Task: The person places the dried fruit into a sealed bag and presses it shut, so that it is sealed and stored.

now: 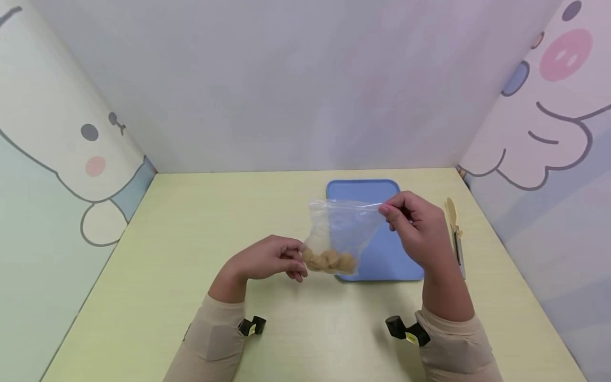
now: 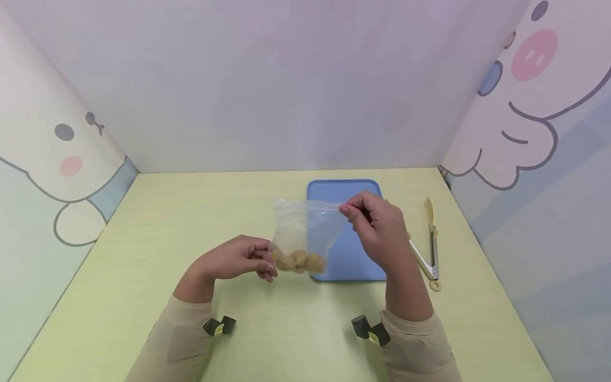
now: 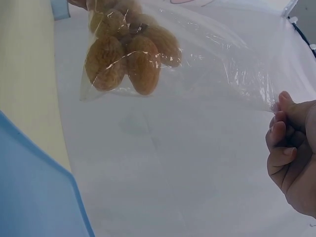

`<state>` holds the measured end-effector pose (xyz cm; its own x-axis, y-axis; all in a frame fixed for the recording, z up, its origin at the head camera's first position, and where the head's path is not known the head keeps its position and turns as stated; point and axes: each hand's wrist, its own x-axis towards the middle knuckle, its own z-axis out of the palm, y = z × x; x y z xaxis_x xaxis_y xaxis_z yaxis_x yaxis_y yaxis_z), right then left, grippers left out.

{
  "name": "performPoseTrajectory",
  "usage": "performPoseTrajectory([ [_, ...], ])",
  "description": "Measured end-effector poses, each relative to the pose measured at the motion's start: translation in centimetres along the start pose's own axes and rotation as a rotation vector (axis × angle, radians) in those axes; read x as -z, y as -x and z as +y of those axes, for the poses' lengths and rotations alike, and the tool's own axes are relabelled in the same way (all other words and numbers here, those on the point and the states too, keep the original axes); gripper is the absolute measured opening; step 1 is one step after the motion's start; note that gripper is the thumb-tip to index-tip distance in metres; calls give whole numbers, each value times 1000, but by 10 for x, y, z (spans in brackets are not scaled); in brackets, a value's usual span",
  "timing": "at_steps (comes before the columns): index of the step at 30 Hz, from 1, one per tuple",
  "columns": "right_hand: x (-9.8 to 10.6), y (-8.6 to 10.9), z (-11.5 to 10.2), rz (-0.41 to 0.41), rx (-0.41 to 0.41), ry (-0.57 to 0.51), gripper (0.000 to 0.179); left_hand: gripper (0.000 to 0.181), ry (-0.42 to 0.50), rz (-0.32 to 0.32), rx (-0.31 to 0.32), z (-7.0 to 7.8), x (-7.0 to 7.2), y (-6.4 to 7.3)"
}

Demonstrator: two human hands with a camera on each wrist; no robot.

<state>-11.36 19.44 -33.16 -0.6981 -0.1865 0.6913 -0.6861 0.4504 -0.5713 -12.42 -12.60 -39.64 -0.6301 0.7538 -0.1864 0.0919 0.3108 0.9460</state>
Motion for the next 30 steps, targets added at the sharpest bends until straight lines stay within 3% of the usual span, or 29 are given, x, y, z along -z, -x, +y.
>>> performPoseTrajectory([
  [12, -4, -2, 1, 69, 81, -48, 20, 9, -25, -11, -3, -5, -3, -3],
  [18, -6, 1, -1, 68, 107, -113, 7, 23, -179, 80, -44, -7, 0, -6],
  [21, -8, 1, -2, 56, 185, -101, 19, 42, -256, 139, -60, -6, 3, -5],
  [24, -11, 0, -3, 29, 276, -52, 30, 51, -192, 234, -108, -3, 4, -4],
  [26, -14, 0, -3, 8, 321, -25, 31, 51, -104, 298, -190, 0, 4, -5],
  [30, -18, 0, -3, 1, 346, -50, 30, 47, 90, 315, -360, 7, 1, -7],
])
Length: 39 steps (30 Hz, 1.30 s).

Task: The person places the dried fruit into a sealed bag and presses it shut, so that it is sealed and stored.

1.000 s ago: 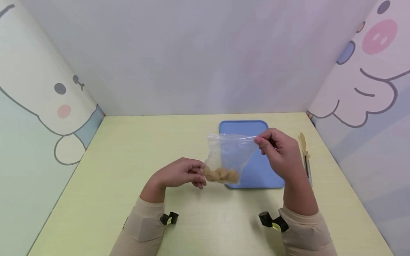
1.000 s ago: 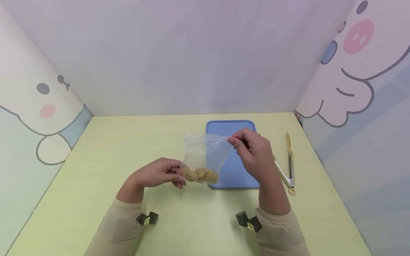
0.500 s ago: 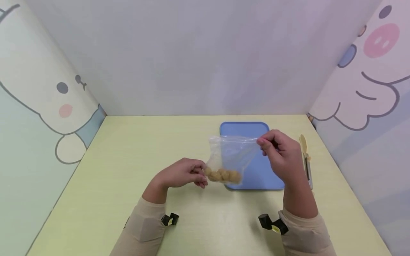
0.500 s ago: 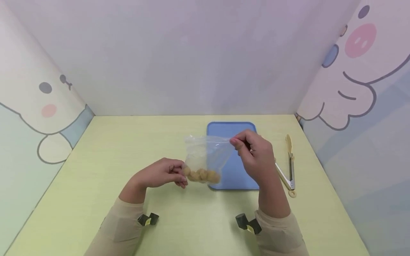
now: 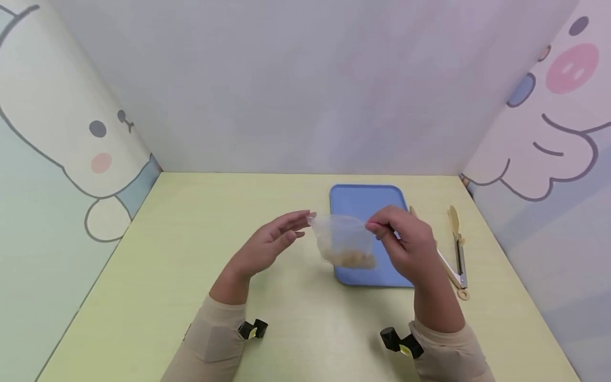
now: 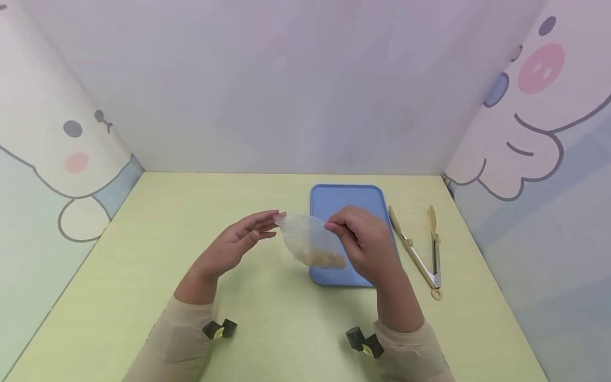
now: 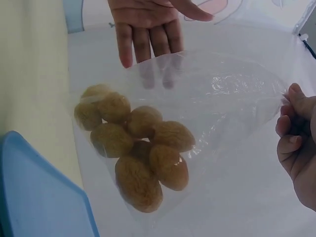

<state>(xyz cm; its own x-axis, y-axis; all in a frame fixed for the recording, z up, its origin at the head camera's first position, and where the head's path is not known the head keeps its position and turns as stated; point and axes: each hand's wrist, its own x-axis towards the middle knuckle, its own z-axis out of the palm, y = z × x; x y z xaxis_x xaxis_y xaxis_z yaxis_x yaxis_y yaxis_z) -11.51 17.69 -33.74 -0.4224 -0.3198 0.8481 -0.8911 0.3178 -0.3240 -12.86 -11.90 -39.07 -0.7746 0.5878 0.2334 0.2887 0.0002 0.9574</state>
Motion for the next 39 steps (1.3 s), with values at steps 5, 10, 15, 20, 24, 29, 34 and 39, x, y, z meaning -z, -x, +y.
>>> performPoseTrajectory([
  [5, -10, 2, 0, 31, -21, -82, 28, 43, 31, 15, -52, 1, -7, -4],
  [10, -19, 4, 0, 65, -81, -169, 23, 38, -53, 134, -75, 4, -12, -1],
  [15, -23, 4, -2, 101, -149, -230, 12, 29, -102, 284, -218, 6, -15, 0],
  [20, -27, 5, -2, 24, -211, -275, 1, 22, -51, 458, -383, 14, -17, -2],
  [24, -29, 7, -2, -162, -342, -224, 20, 22, 11, 620, -386, 24, -16, 0],
  [29, -39, 13, -1, -641, -516, 36, 47, 16, 174, 828, -357, 36, -12, 3],
  [34, -56, 20, 3, -889, -433, 48, 38, 15, 360, 863, -422, 45, -10, 4],
  [39, -64, 22, 3, -825, -336, -7, 22, 17, 395, 830, -447, 51, -12, 5],
])
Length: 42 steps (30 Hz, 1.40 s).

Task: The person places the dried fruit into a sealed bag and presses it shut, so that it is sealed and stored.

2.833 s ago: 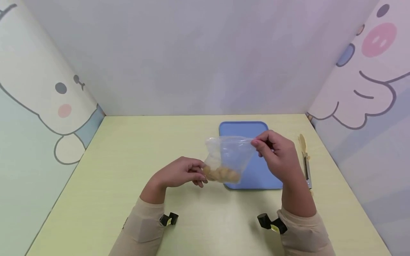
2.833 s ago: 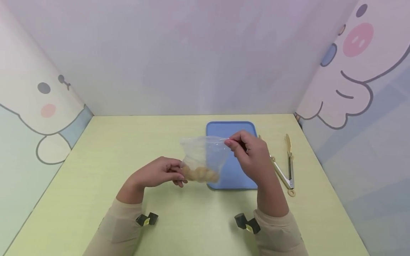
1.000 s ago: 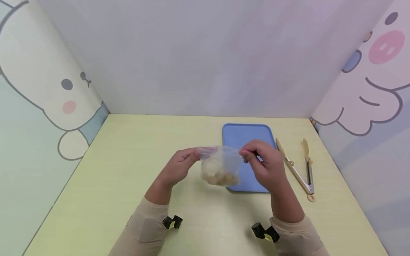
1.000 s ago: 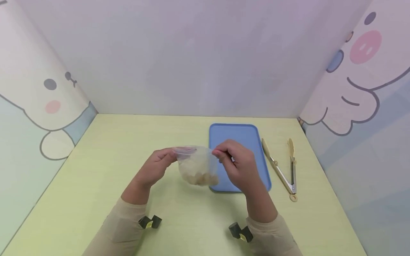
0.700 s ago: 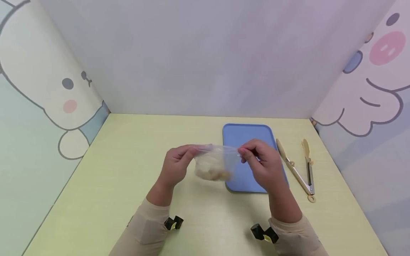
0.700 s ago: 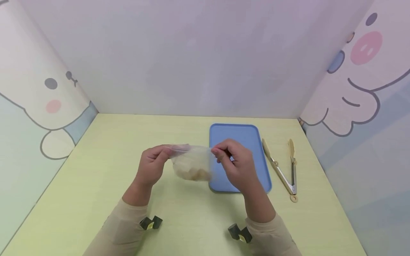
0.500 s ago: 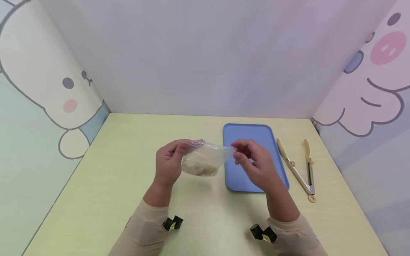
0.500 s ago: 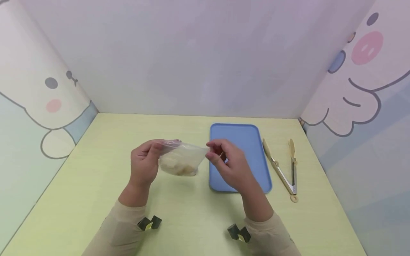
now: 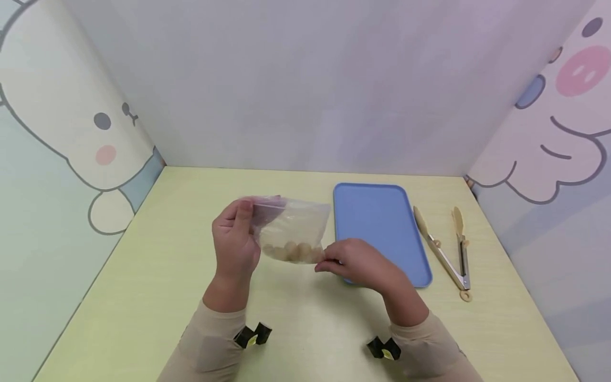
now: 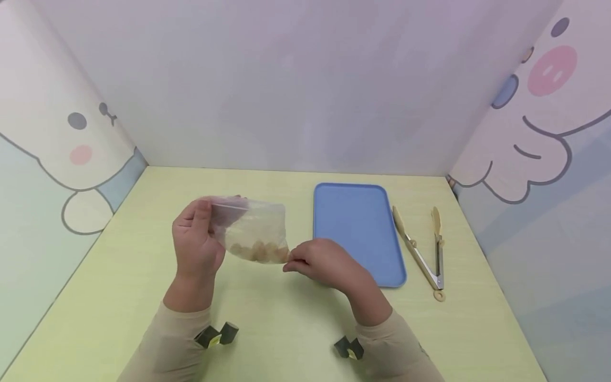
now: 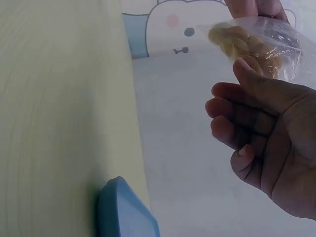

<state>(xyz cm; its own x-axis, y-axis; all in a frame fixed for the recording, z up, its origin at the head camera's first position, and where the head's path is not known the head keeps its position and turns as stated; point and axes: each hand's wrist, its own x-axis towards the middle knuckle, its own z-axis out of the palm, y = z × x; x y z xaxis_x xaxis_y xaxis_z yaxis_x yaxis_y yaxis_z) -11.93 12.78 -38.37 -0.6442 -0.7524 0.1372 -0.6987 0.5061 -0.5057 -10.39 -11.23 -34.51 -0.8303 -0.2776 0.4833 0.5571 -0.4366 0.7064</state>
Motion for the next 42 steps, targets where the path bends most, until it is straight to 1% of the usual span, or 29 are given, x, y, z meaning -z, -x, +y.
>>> performPoseTrajectory([
  [3, -1, 0, 3, 13, 30, -21, 12, 19, -3, -21, -8, 2, 1, -1],
  [6, -1, 0, 6, 5, 12, -79, 10, 20, 0, -22, -14, 5, 3, -3],
  [8, -1, 1, 10, -12, -7, -126, 10, 19, -4, -18, -18, 6, 4, -3],
  [9, -2, 0, 12, -25, -15, -150, 12, 19, 3, -26, -23, 6, 4, -3],
  [11, -3, 0, 15, -53, -31, -183, 14, 21, 1, -54, -33, 6, 4, -4],
  [15, -6, -2, 21, -118, -71, -226, 20, 26, 38, -139, -48, 4, 5, -5],
  [17, -6, -3, 22, -147, -103, -240, 22, 28, 32, -156, -46, 3, 5, -4],
  [22, -5, -3, 21, -205, -173, -253, 24, 30, 23, -186, -38, 0, 5, -3],
  [28, -7, -4, 20, -266, -210, -257, 27, 31, 46, -189, -22, -2, 7, -2],
  [31, -8, -4, 22, -282, -231, -241, 28, 31, 25, -192, 8, -4, 6, 0],
  [33, -7, -2, 24, -278, -241, -192, 31, 29, -2, -195, 39, -7, 5, 2],
  [35, -2, 1, 26, -238, -234, -137, 29, 27, -28, -204, 65, -10, 4, 4],
  [37, 4, 5, 27, -148, -215, -108, 25, 25, -60, -222, 86, -13, 3, 5],
  [39, 13, 9, 25, -4, -179, -125, 21, 24, -96, -251, 104, -16, 3, 5],
  [42, 24, 13, 20, 239, -80, -215, 23, 24, -169, -289, 135, -20, 4, 4],
])
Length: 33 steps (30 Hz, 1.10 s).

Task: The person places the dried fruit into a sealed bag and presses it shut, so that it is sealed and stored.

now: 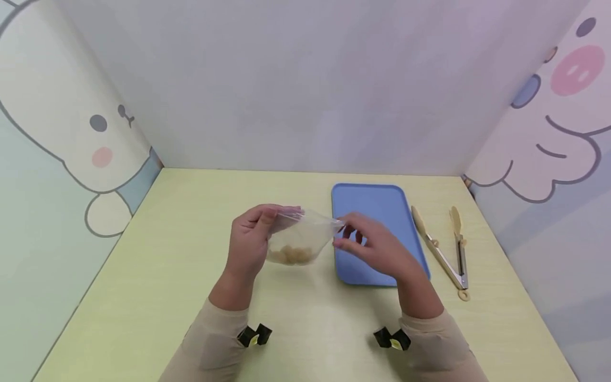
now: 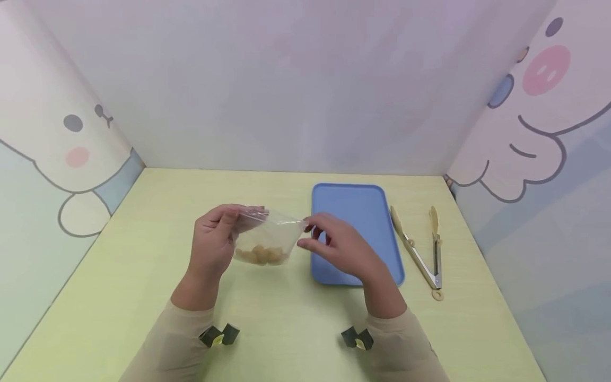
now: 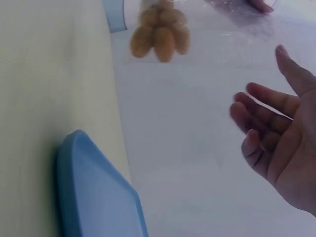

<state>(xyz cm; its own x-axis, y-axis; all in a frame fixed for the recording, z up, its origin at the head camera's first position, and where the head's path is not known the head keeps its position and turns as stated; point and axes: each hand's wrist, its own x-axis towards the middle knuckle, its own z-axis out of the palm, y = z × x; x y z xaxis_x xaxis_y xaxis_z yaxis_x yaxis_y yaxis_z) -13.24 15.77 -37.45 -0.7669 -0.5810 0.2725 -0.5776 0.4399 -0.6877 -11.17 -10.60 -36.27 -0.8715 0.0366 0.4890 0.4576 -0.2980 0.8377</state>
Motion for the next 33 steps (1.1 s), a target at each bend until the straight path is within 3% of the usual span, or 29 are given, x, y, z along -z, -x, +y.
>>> performPoseTrajectory([
  [3, 4, 0, -6, 166, 124, -53, 19, 26, -52, -42, 41, -4, 2, 0],
  [5, 3, -1, -8, 227, 181, -50, 11, 26, -90, -80, 59, -6, 4, 0],
  [8, 3, -1, -9, 271, 208, -5, 3, 23, -265, -151, 52, -7, 13, -1],
  [12, 4, 0, -7, 269, 181, 77, 2, 15, -507, -217, 47, -5, 30, -3],
  [15, 4, 0, -5, 260, 157, 134, 4, 12, -601, -252, 81, -3, 38, -4],
  [19, 4, 0, -1, 257, 159, 176, 9, 8, -697, -271, 129, 1, 38, -6],
  [26, 6, 0, 5, 211, 164, 181, 9, 7, -763, -333, 116, 2, 49, -7],
  [33, 11, 2, 6, 159, 131, 168, 9, 7, -785, -393, 74, 0, 49, -7],
])
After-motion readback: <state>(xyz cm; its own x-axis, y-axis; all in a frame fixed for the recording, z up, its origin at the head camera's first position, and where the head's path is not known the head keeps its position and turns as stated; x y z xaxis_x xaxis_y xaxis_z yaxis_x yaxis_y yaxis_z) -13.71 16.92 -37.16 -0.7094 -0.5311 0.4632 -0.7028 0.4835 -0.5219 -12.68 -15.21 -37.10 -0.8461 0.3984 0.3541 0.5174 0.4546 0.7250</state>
